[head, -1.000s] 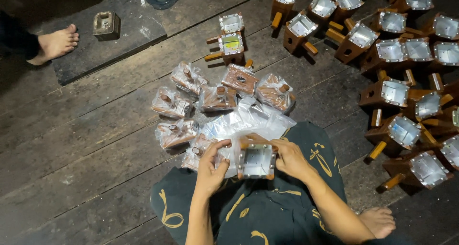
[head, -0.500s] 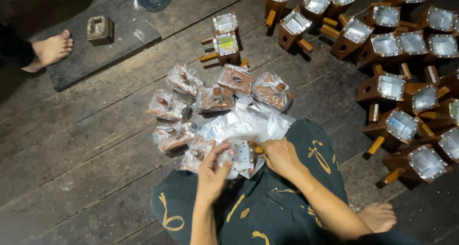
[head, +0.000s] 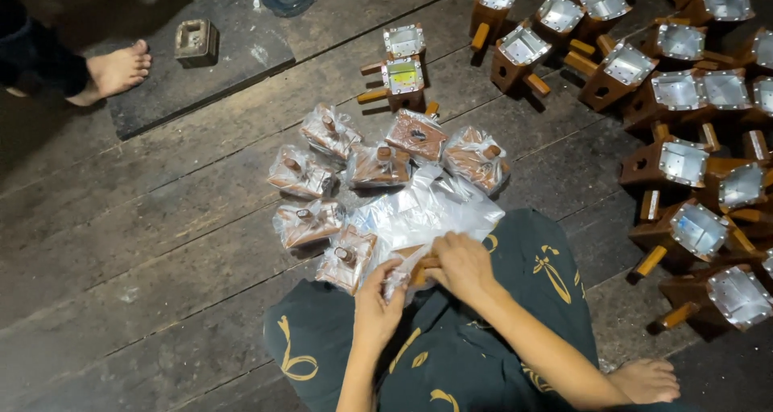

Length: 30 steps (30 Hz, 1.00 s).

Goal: Packaging small wooden boxes into individual plastic bags for storage or shipping.

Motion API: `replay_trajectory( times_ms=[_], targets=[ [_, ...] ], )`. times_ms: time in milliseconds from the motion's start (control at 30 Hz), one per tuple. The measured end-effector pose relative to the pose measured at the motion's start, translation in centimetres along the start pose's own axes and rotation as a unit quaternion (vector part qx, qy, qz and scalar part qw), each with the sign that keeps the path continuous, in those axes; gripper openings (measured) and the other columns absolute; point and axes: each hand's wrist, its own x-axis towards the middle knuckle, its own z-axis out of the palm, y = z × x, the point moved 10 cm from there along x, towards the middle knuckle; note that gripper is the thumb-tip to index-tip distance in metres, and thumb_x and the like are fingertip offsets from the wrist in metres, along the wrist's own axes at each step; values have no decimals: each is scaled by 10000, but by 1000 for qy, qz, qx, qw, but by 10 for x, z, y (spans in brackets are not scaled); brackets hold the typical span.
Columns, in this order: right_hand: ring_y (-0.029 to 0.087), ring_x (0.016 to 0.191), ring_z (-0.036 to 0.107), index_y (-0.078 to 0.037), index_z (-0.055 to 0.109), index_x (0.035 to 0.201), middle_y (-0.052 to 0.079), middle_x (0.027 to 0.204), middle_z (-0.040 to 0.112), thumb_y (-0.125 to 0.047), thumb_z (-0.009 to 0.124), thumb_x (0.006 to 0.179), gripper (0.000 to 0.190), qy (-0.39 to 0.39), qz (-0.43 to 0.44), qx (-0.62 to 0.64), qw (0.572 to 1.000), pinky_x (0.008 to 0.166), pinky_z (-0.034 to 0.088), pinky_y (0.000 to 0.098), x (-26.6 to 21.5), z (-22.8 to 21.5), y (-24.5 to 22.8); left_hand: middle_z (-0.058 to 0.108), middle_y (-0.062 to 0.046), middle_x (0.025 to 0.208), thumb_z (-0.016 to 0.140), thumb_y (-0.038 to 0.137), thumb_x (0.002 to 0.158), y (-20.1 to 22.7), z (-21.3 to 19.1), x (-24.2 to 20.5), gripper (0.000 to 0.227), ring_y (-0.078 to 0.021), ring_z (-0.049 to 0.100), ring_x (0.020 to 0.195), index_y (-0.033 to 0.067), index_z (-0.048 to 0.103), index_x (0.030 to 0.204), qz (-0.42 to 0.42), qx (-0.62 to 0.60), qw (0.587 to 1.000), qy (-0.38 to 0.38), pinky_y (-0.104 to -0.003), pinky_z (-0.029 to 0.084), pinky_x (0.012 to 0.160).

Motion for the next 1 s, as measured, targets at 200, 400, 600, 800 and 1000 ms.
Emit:
replay_trajectory(
  times_ms=[200,400,600,800,1000],
  targets=[
    [366,955,593,-70,515,1356,136,1183,582,-639,867,637,983,-13,131,-118,984,672,501,466,-23,29,63,647,-69,1225,589,321,912,-53,-10,-11,503,-301,687,920,166,536,1388,-49,225,971,59,-459,551,627],
    [334,905,654,-155,740,840,48,894,719,-145,536,858,205,-129,163,-113,972,777,468,456,-26,75,88,734,-145,938,542,538,921,-108,-6,-17,426,-429,681,912,172,700,1072,-215,352,910,-46,-535,533,787],
    [235,675,539,-122,461,716,35,713,517,-320,484,998,345,-114,191,196,955,607,359,419,-24,31,85,504,13,570,663,413,932,-57,-13,-12,360,-151,515,557,163,547,701,-144,148,978,-6,-333,388,608],
    [122,658,467,-115,570,694,-18,671,499,-229,599,990,318,-50,236,445,862,676,343,297,-27,11,87,462,59,583,656,298,966,-20,-10,-6,272,-73,410,573,127,681,756,-78,0,997,-3,-278,310,580],
    [165,651,626,-38,680,723,65,663,665,-181,633,969,288,32,146,651,744,687,500,307,-26,-41,61,721,2,799,645,290,955,-7,-33,-9,240,-108,624,772,102,687,811,10,-172,984,51,-264,477,769]
  ],
)
